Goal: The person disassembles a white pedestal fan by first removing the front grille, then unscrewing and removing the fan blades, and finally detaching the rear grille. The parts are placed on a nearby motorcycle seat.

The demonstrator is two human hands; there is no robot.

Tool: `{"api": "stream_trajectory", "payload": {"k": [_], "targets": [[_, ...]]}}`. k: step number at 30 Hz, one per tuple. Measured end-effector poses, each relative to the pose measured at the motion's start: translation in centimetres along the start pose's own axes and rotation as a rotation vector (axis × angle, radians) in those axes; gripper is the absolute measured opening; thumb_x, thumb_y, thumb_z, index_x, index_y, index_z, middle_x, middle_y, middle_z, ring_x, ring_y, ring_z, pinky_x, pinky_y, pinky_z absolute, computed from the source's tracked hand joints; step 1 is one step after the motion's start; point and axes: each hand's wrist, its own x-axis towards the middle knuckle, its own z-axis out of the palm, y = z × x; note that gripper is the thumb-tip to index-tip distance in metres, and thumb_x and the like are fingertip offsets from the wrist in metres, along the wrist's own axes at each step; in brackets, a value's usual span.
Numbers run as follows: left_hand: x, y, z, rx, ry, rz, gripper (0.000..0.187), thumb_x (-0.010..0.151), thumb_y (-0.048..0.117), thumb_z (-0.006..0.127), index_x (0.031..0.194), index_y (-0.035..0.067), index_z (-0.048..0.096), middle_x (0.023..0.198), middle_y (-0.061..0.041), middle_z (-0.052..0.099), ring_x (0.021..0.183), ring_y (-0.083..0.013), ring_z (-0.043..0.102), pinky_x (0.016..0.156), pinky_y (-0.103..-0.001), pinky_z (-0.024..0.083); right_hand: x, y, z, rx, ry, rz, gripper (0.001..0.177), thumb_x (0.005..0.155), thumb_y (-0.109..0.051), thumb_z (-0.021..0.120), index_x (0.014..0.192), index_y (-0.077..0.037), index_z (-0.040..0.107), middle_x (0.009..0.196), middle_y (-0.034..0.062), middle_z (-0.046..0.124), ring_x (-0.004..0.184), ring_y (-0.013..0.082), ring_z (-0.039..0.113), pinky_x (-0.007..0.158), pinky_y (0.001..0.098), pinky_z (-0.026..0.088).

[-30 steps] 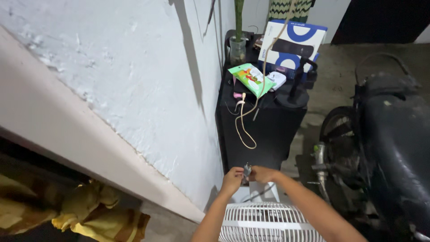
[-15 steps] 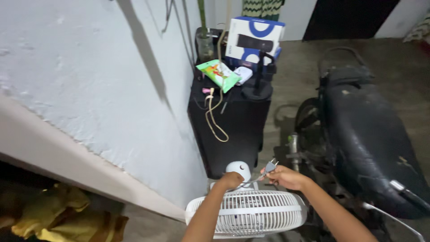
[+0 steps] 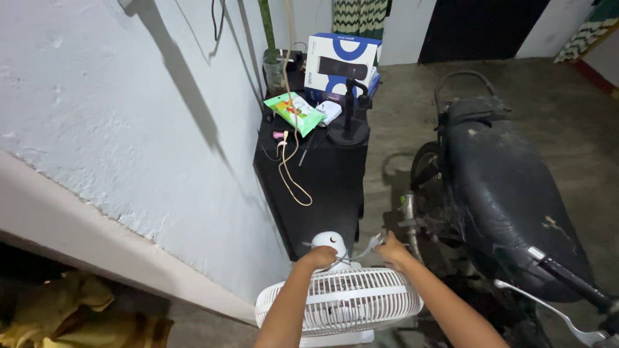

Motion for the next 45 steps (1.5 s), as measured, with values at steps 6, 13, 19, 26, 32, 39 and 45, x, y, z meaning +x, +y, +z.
{"api": "stream_trajectory", "payload": {"k": [6, 13, 19, 26, 32, 39, 45], "targets": [[0.1, -1.4, 0.4, 0.096, -0.081, -0.033, 0.046, 0.089, 0.022, 0.055, 0.132, 0.011, 0.067, 0.136, -0.018, 0.065, 0.127, -0.0348, 0.061, 0.107, -0.040, 0.047, -0.2, 0.8, -0.1, -0.625, 0.248, -0.403, 0.082, 0.081, -0.018, 0.081, 0.152, -0.019, 0.040, 0.151, 0.0258, 0.040, 0.132, 0.0440, 0.048, 0.110, 0.0454, 0.043], [0.1, -1.8, 1.2, -0.108, 0.106, 0.002, 0.046, 0.088, 0.022, 0.061, 0.133, 0.012, 0.066, 0.137, -0.017, 0.063, 0.128, -0.0338, 0.059, 0.109, -0.038, 0.044, 0.2, 1.0, 2.2, -0.412, -0.154, -0.525, 0.029, 0.089, -0.021, 0.072, 0.116, -0.012, 0.073, 0.112, 0.0113, 0.079, 0.106, 0.0224, 0.075, 0.098, 0.0371, 0.057], [0.9, -2.7, 1.6, -0.045, -0.001, 0.016, 0.051, 0.088, 0.022, 0.058, 0.138, 0.011, 0.063, 0.139, -0.016, 0.062, 0.129, -0.0332, 0.059, 0.110, -0.038, 0.044, -0.2, -0.2, 2.7, -0.769, -0.345, -0.329, 0.033, 0.088, -0.022, 0.075, 0.121, -0.018, 0.076, 0.112, 0.0062, 0.079, 0.103, 0.0173, 0.074, 0.096, 0.0301, 0.053], [0.2, -3.6, 1.8, -0.192, 0.116, 0.029, 0.050, 0.090, 0.031, 0.060, 0.137, 0.013, 0.064, 0.139, -0.017, 0.064, 0.128, -0.0343, 0.060, 0.111, -0.037, 0.044, 1.7, -0.3, 3.7, -1.024, -0.301, -0.341, 0.026, 0.088, -0.023, 0.071, 0.113, -0.028, 0.078, 0.116, 0.0054, 0.077, 0.109, 0.0226, 0.071, 0.100, 0.0411, 0.052], [-2.2, -3.2, -0.2, -0.349, 0.154, -0.049, 0.050, 0.090, 0.034, 0.065, 0.136, 0.016, 0.065, 0.141, -0.017, 0.061, 0.131, -0.0340, 0.056, 0.111, -0.037, 0.042, 3.8, 0.4, 3.6, -1.282, -0.177, -0.517, 0.030, 0.084, -0.014, 0.076, 0.110, -0.028, 0.077, 0.129, 0.0117, 0.064, 0.123, 0.0312, 0.059, 0.108, 0.0438, 0.045], [-3.5, -3.2, -0.9, -0.474, 0.177, -0.036, 0.050, 0.090, 0.032, 0.066, 0.137, 0.014, 0.064, 0.140, -0.019, 0.062, 0.129, -0.0326, 0.061, 0.108, -0.036, 0.047, 4.2, 0.4, 3.7, -1.164, -0.344, -0.527, 0.042, 0.077, -0.002, 0.074, 0.117, -0.014, 0.072, 0.127, 0.0136, 0.068, 0.126, 0.0300, 0.058, 0.108, 0.0379, 0.046], [-4.3, -3.1, -0.6, -0.542, 0.150, -0.071, 0.050, 0.091, 0.030, 0.067, 0.137, 0.014, 0.063, 0.139, -0.018, 0.063, 0.129, -0.0297, 0.061, 0.108, -0.035, 0.046, 3.9, -0.1, 2.8, -0.992, -0.596, -0.370, 0.032, 0.095, -0.032, 0.067, 0.122, -0.015, 0.073, 0.126, 0.0072, 0.072, 0.118, 0.0228, 0.067, 0.106, 0.0351, 0.048]]}}
